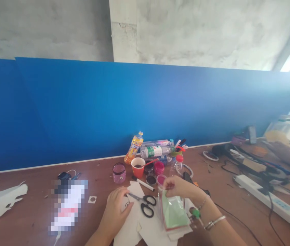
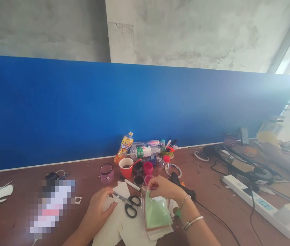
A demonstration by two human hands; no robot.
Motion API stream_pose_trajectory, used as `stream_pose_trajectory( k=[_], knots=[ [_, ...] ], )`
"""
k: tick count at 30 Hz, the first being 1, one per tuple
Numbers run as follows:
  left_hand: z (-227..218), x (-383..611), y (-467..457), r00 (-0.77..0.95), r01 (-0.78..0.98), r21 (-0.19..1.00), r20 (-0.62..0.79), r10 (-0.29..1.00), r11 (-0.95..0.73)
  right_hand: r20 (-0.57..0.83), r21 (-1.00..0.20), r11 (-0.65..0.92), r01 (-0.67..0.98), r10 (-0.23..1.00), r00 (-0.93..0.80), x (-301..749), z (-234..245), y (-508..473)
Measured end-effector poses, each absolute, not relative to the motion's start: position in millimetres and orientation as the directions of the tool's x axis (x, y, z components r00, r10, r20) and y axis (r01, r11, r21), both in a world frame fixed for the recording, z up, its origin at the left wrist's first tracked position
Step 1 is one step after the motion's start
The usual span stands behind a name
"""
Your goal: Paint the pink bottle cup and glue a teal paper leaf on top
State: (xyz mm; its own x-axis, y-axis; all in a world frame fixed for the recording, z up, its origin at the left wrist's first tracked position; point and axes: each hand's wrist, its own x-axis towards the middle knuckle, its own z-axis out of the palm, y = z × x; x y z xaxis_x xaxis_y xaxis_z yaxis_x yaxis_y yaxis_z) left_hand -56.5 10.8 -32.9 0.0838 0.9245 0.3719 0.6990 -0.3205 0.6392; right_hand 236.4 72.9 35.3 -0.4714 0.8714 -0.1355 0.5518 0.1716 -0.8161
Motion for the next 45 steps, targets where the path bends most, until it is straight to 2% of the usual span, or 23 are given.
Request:
stream_pose_trajectory(
  k=[4,6,8,10,12,14,15,19,20,23,26,32,35,37,39,42,45],
  knots=[
    [-31,-61,11,0.049,0.487,0.814,0.337,0.94,-0.317,-0.052,-0.919,0.138,0.369,0.886,-0.461,221,48,69],
    [-30,-64,12,0.11,0.319,0.882,0.328,0.938,-0.346,-0.024,-0.993,0.023,0.112,0.917,-0.399,205,54,63],
    [-29,-64,12,0.161,0.167,0.926,0.314,0.936,-0.339,0.002,-0.999,-0.015,-0.049,0.945,-0.326,184,57,56],
    [-27,-60,11,0.179,-0.009,0.965,0.259,0.949,-0.262,-0.011,-0.991,-0.049,-0.128,0.958,-0.285,162,56,49],
    [-23,-54,8,0.133,-0.164,0.982,0.116,0.984,-0.093,-0.031,-0.973,-0.089,-0.212,0.964,-0.263,144,49,44],
    [-16,-48,5,0.132,-0.273,0.959,-0.04,0.99,0.075,-0.062,-0.948,-0.137,-0.289,0.965,-0.253,135,39,40],
    [-13,-47,4,0.131,-0.325,0.941,-0.049,0.99,0.089,-0.081,-0.938,-0.171,-0.303,0.954,-0.288,134,34,40],
    [-2,-48,5,0.022,-0.455,0.888,-0.066,0.998,0.068,-0.061,-0.956,-0.215,-0.199,0.81,-0.583,143,17,40],
    [0,-49,5,0.009,-0.473,0.879,-0.063,0.998,0.06,-0.06,-0.963,-0.207,-0.174,0.791,-0.608,146,14,40],
    [2,-52,4,0.024,-0.479,0.876,-0.055,0.998,0.06,-0.047,-0.976,-0.156,-0.154,0.835,-0.549,150,8,43],
    [2,-57,0,0.139,-0.465,0.878,-0.06,0.989,0.118,-0.043,-0.984,-0.122,-0.133,0.876,-0.481,152,5,46],
    [3,-76,-1,0.337,-0.482,0.826,-0.134,0.932,0.293,-0.093,-0.973,-0.183,-0.138,0.866,-0.492,153,4,47],
    [3,-80,2,0.305,-0.454,0.835,-0.183,0.935,0.312,-0.053,-0.966,-0.165,-0.197,0.878,-0.475,149,5,46],
    [2,-79,4,0.233,-0.469,0.833,-0.203,0.951,0.293,0.025,-0.963,-0.078,-0.258,0.927,-0.375,147,4,48],
    [2,-77,4,0.182,-0.515,0.815,-0.201,0.963,0.267,0.169,-0.961,0.102,-0.259,0.953,-0.25,146,2,49],
    [1,-76,4,0.164,-0.56,0.791,-0.187,0.969,0.248,0.376,-0.924,0.356,-0.137,0.911,-0.167,144,-3,46],
    [0,-76,4,0.155,-0.581,0.774,-0.2,0.967,0.253,0.474,-0.88,0.475,-0.008,0.874,-0.106,143,-4,38]
  ],
)
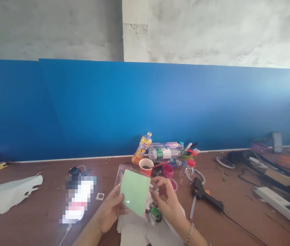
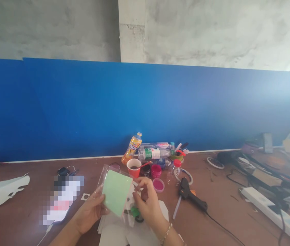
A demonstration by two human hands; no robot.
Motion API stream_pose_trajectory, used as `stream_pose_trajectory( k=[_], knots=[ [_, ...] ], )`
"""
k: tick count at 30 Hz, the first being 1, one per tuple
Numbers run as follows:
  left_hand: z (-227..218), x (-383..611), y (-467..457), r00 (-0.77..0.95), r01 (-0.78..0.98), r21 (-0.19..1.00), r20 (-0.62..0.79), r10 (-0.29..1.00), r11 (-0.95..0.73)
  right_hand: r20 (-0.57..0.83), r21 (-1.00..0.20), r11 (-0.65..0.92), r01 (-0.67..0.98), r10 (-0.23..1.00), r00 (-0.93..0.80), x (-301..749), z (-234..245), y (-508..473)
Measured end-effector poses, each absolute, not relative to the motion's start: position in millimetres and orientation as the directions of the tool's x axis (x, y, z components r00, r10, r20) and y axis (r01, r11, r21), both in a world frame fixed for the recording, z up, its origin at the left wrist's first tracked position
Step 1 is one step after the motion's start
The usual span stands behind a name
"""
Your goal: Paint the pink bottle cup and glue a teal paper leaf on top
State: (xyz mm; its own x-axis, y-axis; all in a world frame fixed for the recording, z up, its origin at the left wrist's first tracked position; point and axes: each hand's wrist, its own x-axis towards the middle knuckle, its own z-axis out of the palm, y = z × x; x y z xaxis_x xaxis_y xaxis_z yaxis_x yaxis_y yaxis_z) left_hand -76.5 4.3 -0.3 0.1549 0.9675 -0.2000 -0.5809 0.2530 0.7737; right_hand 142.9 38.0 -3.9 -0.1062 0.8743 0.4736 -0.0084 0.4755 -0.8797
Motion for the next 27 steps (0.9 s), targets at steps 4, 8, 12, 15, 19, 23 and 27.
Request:
stream_pose_trajectory(
  k=[4,8,12,15,19,23,27],
  knots=[
    [-1,-77,3,0.173,-0.594,0.762,-0.193,0.966,0.259,0.546,-0.816,0.565,0.119,0.823,-0.158,142,6,26],
    [2,-75,2,0.238,-0.575,0.769,-0.17,0.956,0.28,0.456,-0.882,0.471,-0.015,0.846,-0.275,140,13,23],
    [7,-70,1,0.303,-0.541,0.79,-0.139,0.943,0.29,0.365,-0.931,0.342,-0.127,0.877,-0.312,138,11,26],
    [5,-63,1,0.225,-0.452,0.849,-0.191,0.955,0.276,0.361,-0.932,0.332,-0.143,0.871,-0.334,137,10,26],
    [-2,-52,0,0.184,-0.335,0.893,-0.25,0.951,0.3,0.361,-0.933,0.328,-0.151,0.85,-0.383,135,11,23],
    [-6,-46,-2,0.242,-0.35,0.875,-0.26,0.935,0.334,0.352,-0.936,0.337,-0.106,0.867,-0.353,131,12,19],
    [-7,-44,-3,0.264,-0.371,0.862,-0.258,0.929,0.345,0.313,-0.949,0.299,-0.095,0.886,-0.343,129,14,17]
  ],
)
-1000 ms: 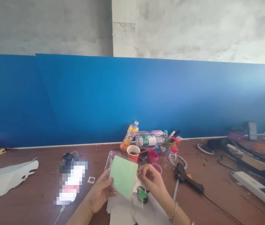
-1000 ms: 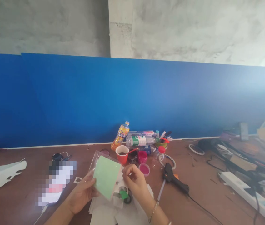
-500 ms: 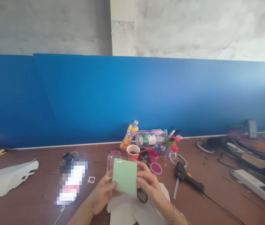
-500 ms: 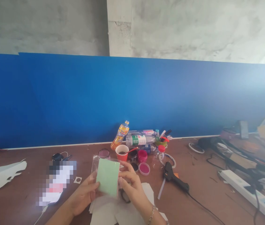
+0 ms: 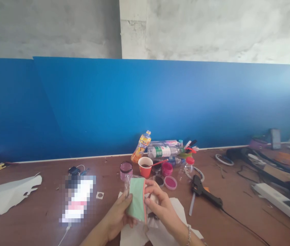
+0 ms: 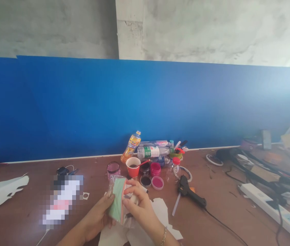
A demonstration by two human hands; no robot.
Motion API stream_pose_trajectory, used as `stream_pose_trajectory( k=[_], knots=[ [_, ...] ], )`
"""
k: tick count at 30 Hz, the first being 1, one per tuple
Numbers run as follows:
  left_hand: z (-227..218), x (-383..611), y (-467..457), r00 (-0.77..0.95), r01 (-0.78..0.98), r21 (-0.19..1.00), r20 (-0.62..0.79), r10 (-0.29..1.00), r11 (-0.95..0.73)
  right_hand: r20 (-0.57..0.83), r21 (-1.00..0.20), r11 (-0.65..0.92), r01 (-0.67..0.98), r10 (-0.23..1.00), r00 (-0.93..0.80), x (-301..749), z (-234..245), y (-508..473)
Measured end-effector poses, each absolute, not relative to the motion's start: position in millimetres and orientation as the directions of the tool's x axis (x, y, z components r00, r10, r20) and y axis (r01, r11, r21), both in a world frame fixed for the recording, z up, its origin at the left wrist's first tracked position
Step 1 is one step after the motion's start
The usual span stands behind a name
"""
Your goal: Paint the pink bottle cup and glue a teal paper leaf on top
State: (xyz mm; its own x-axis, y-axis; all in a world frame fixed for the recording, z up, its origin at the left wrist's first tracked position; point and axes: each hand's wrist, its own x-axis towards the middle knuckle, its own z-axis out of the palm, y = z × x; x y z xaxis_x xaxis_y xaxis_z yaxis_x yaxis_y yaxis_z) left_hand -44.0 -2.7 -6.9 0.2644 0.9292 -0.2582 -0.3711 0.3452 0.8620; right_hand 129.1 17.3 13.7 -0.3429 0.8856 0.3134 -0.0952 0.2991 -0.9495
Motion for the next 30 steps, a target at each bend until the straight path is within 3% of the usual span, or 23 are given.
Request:
stream_pose_trajectory(
  k=[12,19,25,30],
  knots=[
    [-8,-47,-3,0.282,-0.442,0.812,-0.278,0.918,0.382,0.222,-0.972,0.181,-0.148,0.915,-0.337,127,19,11],
    [-7,-47,-3,0.274,-0.485,0.773,-0.309,0.911,0.408,0.24,-0.968,0.201,-0.152,0.917,-0.32,124,26,8],
    [2,-45,-5,0.221,-0.511,0.761,-0.333,0.917,0.4,0.183,-0.945,0.09,-0.315,0.943,-0.277,121,34,2],
    [1,-45,-6,0.23,-0.506,0.765,-0.327,0.917,0.4,0.192,-0.944,0.082,-0.32,0.925,-0.329,121,34,2]
  ],
)
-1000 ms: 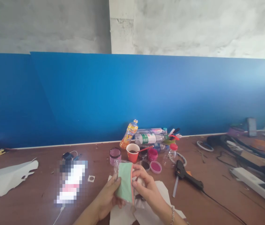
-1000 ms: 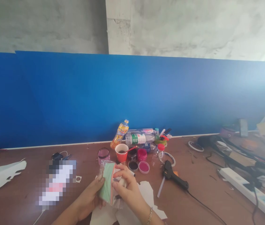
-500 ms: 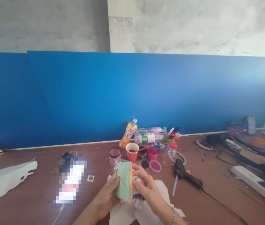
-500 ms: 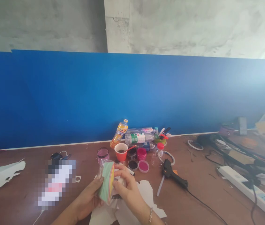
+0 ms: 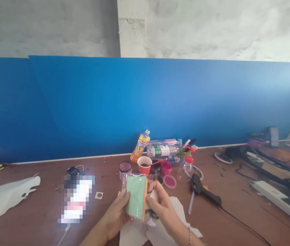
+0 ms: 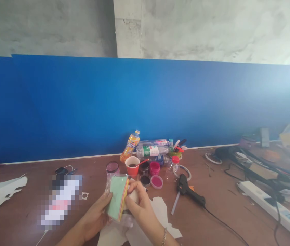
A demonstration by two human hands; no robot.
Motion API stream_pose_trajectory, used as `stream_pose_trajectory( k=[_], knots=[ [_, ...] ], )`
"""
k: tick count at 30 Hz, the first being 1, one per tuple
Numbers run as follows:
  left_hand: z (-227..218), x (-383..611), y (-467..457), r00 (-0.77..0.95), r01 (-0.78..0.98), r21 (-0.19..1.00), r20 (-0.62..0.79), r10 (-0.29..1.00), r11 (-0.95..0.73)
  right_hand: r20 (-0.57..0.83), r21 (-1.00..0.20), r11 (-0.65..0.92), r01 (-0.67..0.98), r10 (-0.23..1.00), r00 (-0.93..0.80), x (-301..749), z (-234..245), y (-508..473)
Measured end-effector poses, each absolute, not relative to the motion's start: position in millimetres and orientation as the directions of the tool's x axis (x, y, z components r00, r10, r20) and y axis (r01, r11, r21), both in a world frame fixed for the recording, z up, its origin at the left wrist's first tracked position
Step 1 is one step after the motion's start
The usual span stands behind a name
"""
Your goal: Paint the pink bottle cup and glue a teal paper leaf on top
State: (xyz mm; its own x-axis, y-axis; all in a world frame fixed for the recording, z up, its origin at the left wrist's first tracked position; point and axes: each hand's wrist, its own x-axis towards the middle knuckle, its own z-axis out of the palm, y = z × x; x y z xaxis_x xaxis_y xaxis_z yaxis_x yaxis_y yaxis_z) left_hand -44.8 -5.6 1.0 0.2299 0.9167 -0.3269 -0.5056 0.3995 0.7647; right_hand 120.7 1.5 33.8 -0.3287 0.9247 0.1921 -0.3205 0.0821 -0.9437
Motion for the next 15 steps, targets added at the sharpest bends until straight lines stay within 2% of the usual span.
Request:
stream_pose_trajectory(
  k=[15],
  knots=[
    [0.3,-43.9,-6.8,0.255,-0.524,0.762,-0.287,0.924,0.381,0.19,-0.951,0.092,-0.296,0.927,-0.323,120.6,32.1,1.9]
  ],
)
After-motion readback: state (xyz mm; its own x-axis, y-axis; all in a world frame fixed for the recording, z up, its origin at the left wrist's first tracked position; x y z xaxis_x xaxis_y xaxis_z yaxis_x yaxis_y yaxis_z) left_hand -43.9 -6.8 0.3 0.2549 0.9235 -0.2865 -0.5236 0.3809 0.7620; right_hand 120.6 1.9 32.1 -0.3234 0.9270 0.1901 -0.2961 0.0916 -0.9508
